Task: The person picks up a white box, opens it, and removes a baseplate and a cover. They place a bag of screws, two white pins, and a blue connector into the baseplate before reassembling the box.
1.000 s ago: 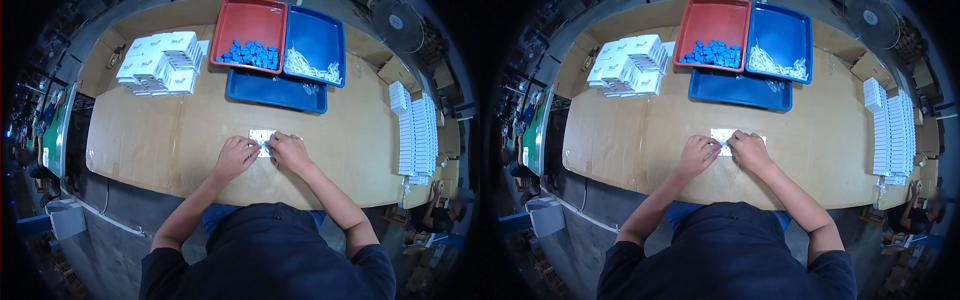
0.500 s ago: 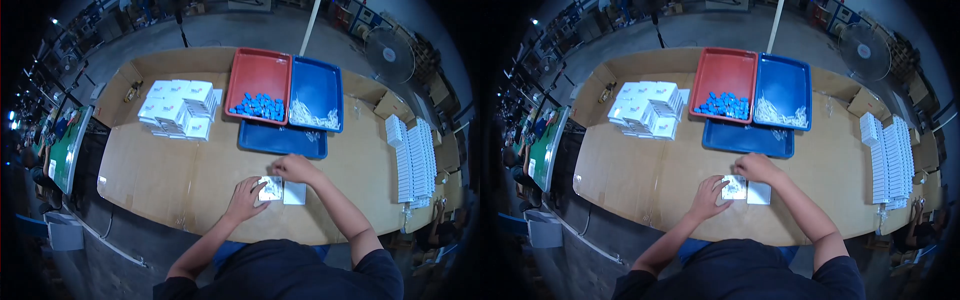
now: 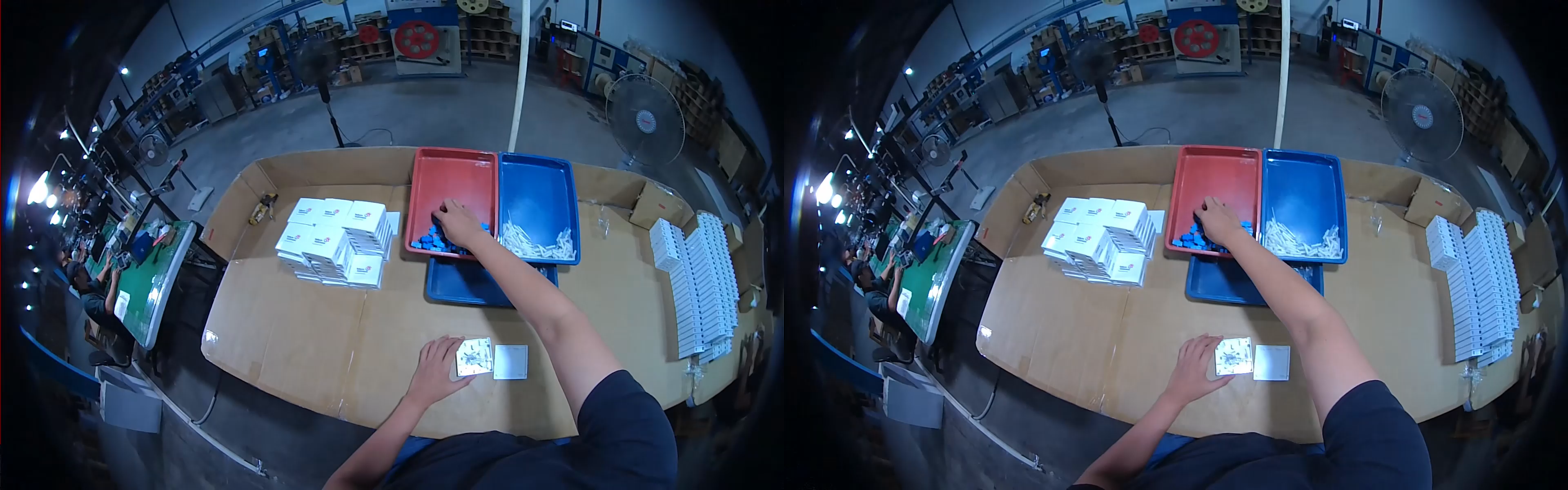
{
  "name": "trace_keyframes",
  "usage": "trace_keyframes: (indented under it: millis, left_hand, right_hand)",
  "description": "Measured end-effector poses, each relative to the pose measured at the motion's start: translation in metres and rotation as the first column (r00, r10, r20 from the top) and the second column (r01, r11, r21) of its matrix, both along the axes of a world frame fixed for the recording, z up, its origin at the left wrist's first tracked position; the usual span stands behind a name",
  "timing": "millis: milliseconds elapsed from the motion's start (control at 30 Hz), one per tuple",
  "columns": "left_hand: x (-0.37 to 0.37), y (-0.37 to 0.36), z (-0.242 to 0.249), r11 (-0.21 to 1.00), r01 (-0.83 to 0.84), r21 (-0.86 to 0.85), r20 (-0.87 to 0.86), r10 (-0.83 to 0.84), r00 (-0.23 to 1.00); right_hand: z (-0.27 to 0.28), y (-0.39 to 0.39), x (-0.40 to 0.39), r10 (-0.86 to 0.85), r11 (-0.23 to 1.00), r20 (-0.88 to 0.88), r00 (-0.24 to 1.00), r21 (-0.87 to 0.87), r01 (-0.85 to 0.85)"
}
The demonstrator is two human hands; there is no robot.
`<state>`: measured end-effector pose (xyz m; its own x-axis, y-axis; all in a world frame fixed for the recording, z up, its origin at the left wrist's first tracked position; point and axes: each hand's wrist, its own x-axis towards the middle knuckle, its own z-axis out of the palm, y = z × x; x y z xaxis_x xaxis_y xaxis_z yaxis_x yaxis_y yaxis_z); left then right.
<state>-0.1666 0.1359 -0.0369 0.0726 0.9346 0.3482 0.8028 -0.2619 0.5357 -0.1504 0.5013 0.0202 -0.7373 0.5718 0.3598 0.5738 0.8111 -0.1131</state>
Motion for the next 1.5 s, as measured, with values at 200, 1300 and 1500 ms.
trace_keyframes:
  millis: [200,1300,1500]
  left_hand:
    - [0.001,-0.002,0.001,1.000,-0.008,-0.009,-0.005,0.007,1.000]
    - [-0.001,-0.002,-0.003,0.990,-0.080,-0.114,0.090,0.091,0.992]
    - [-0.004,0.002,-0.009,0.991,-0.046,-0.124,0.107,0.059,0.993]
  right_hand:
    - [0.010,-0.002,0.027,0.043,0.997,-0.223,0.974,-0.055,-0.057]
    - [-0.025,-0.270,0.178,-0.848,-0.081,-0.281,0.449,-0.769,-0.634]
    - [-0.052,-0.279,0.170,-0.540,0.494,-0.554,0.634,-0.818,-0.294]
